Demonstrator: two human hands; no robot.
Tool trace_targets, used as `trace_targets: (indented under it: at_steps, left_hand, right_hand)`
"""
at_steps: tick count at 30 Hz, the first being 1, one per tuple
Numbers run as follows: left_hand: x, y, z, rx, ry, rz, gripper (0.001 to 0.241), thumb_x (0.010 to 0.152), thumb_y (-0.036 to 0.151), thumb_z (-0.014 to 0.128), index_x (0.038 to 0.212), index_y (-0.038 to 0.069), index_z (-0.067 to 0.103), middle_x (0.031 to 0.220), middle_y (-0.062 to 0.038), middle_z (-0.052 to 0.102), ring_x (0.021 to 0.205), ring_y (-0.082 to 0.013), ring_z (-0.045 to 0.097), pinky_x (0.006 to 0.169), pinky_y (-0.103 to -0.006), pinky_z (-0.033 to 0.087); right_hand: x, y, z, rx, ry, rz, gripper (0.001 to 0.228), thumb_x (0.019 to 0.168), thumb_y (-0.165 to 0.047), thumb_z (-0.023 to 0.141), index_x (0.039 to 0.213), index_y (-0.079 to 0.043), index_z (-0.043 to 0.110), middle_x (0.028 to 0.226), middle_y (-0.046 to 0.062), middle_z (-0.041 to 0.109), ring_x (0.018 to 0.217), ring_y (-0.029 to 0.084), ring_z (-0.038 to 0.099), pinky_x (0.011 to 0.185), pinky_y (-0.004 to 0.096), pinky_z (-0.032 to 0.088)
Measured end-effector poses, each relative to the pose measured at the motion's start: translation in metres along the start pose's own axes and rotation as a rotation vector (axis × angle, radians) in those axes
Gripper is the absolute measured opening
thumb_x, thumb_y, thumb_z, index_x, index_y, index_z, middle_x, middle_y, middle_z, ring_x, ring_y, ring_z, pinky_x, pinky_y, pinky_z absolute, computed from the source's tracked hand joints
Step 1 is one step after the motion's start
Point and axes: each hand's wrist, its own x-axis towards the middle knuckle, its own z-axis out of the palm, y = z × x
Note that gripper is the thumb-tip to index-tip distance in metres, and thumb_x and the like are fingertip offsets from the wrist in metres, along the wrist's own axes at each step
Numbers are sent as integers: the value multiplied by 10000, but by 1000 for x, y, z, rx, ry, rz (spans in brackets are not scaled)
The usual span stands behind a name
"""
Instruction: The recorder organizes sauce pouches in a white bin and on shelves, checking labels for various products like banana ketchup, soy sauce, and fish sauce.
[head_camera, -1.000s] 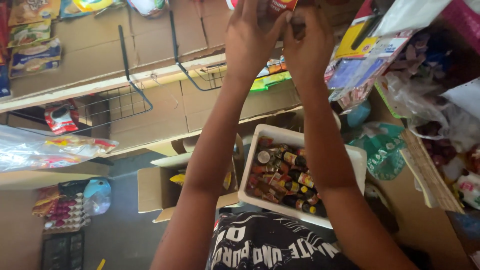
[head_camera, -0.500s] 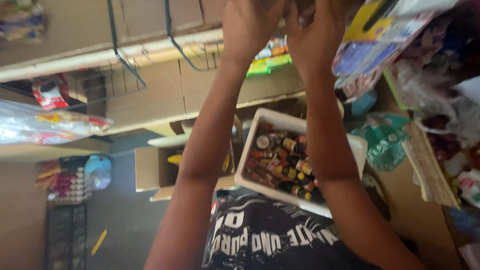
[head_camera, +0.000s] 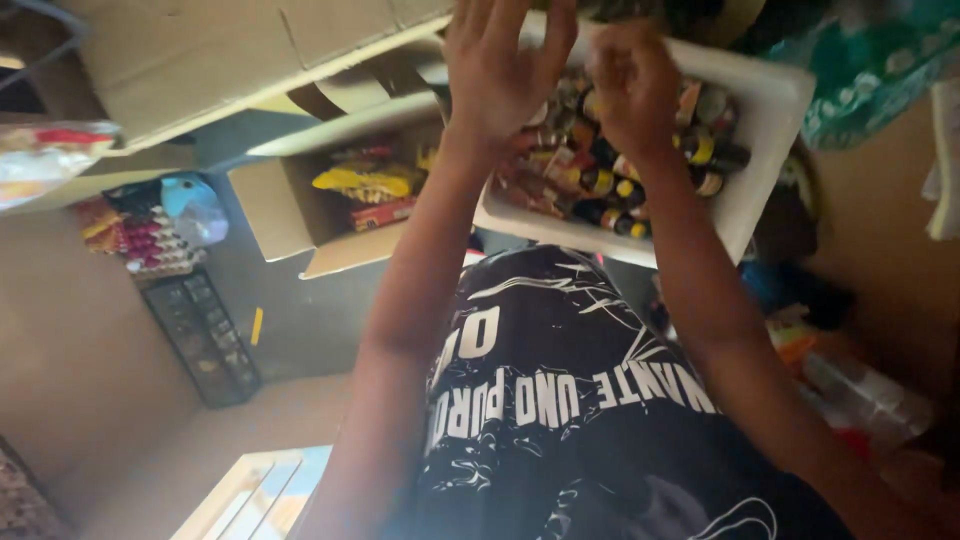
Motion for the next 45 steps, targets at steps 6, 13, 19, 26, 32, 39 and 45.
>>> trace_targets:
  at_steps: [6,13,19,26,32,39,45]
  left_hand:
    - [-129,-47,46,-369,-494,-569,123,974,134,710,1063,66,660,1017,-127,711,820,-324,723,708,-434,574]
    - [-378,-145,114,-183,-897,-882,233,954,208,630,1151,109,706,1063,-215,748,1026,-398,726,854,-474,583]
    - [-475,-181,137,-162,-1002,-1001,286,947,251,638,1165,69,662,1101,-225,735,1049,-415,694,883,-494,556]
    - [-455,-170,151,2,-1060,-1071,317,910,233,650,1204,139,720,1165,-184,732,1090,-356,687,935,-448,533]
    - [-531,-197,180,-196,-902,-1046,358,941,136,615,1285,144,711,1304,-150,711,1194,-305,675,1036,-400,519]
    - [-410,-157,148,-74,-1014,-1148,309,977,191,593,1257,147,716,1292,-158,703,1192,-319,667,1026,-424,513]
    - [-399,-167,141,56,-1126,-1119,307,960,240,583,1217,149,723,1252,-161,708,1160,-334,670,989,-450,519]
  right_hand:
    - [-150,107,11,-184,-171,567,114,1064,-105,680,1160,-43,680,1114,120,746,1009,257,743,870,390,587]
    - [-231,145,53,-187,-217,1013,201,926,-90,677,1121,-69,719,1049,122,747,962,250,728,837,383,565]
    - [-266,182,109,-257,-326,907,242,959,-61,666,1198,-75,701,1011,194,719,948,351,698,840,445,545]
    - [-244,185,130,-142,-337,859,337,863,-46,709,1196,-61,661,1154,208,693,1057,390,684,902,442,552]
    - [-242,218,134,-244,-533,564,628,678,-107,851,1250,1,615,1258,263,636,1167,449,595,993,491,497]
    - [-305,308,160,-449,-831,489,366,962,8,714,1314,24,618,1383,292,611,1268,452,583,1079,496,486]
    - [-230,258,150,-517,-918,622,385,836,60,637,1213,9,696,1246,291,644,1139,470,584,966,503,496]
